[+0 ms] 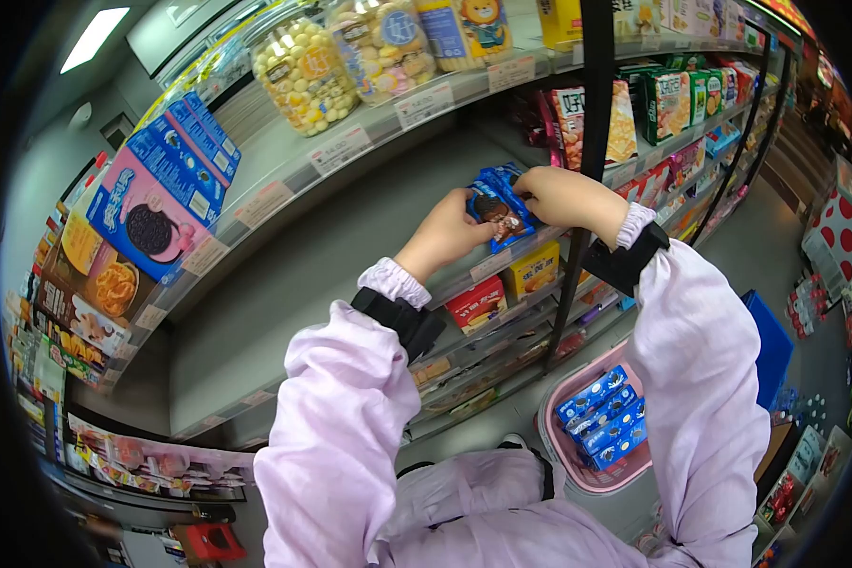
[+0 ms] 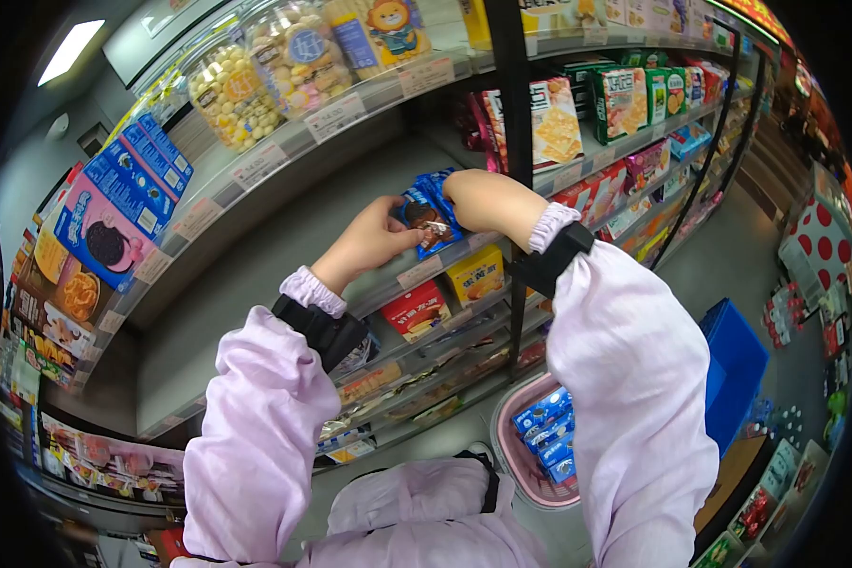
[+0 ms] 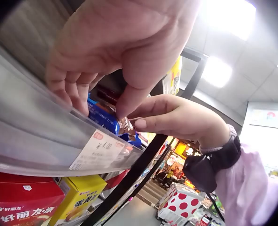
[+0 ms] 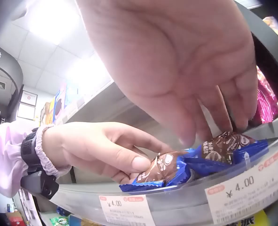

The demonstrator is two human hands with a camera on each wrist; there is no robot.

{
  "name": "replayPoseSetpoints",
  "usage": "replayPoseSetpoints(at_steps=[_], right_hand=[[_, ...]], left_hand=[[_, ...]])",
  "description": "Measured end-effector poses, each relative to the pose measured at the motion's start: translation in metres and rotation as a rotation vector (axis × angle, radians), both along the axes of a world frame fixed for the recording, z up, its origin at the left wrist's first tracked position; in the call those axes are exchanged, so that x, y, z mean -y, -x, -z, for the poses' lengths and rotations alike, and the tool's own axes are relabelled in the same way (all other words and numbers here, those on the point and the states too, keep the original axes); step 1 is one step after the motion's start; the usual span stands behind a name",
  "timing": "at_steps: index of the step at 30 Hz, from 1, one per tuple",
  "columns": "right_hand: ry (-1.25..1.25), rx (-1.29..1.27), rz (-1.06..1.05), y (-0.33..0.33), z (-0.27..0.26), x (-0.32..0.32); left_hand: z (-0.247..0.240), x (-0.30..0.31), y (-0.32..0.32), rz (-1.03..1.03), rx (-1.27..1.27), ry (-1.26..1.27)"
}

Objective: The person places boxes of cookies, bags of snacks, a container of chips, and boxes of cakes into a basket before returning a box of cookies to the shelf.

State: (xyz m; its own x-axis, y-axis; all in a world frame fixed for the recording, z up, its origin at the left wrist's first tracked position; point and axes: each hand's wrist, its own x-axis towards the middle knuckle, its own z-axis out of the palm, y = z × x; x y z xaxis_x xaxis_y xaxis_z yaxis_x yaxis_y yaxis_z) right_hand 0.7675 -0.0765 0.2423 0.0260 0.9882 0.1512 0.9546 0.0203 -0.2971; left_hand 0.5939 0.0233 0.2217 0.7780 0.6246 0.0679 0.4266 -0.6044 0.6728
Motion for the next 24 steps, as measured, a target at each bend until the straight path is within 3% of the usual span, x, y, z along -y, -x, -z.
replayPoseSetpoints(at_steps=[2,3,4,5,7,9,13,15,16,18,22,24], right_hand=[[-0.031,0.092,-0.035,0.004,0.0,0.006],[-0.38,0.086,-0.079,0.011,0.008,0.018],[-0.547,-0.022,-0.113,0.023,0.007,0.028],[-0.618,-0.125,-0.161,0.036,0.005,0.041],[-0.474,-0.41,-0.26,0.059,0.005,0.075],[-0.255,-0.54,-0.343,0.079,0.02,0.104],[0.103,-0.628,-0.54,0.122,0.074,0.124],[0.27,-0.639,-0.569,0.154,0.093,0.121],[0.353,-0.668,-0.599,0.169,0.102,0.115],[0.523,-0.716,-0.64,0.198,0.122,0.1],[0.441,-0.559,-0.778,0.262,0.141,0.068],[0.458,-0.582,-0.858,0.295,0.144,0.048]], left_hand=[[-0.005,0.005,0.005,0.036,0.056,0.0],[-0.012,0.009,0.01,0.052,0.083,-0.001],[-0.015,0.015,0.018,-0.037,0.049,-0.027],[-0.016,0.021,0.031,0.001,0.164,-0.045],[-0.011,0.043,0.065,0.078,0.386,-0.089],[-0.02,0.075,0.112,0.191,0.381,0.221],[-0.001,0.095,0.199,0.565,0.056,0.289],[0.033,0.096,0.241,0.59,-0.071,0.278],[0.036,0.096,0.26,0.524,-0.185,0.312],[0.066,0.094,0.3,0.339,-0.096,0.369],[0.126,0.083,0.378,0.01,0.051,0.375],[0.131,0.08,0.412,-0.153,0.155,0.463]])
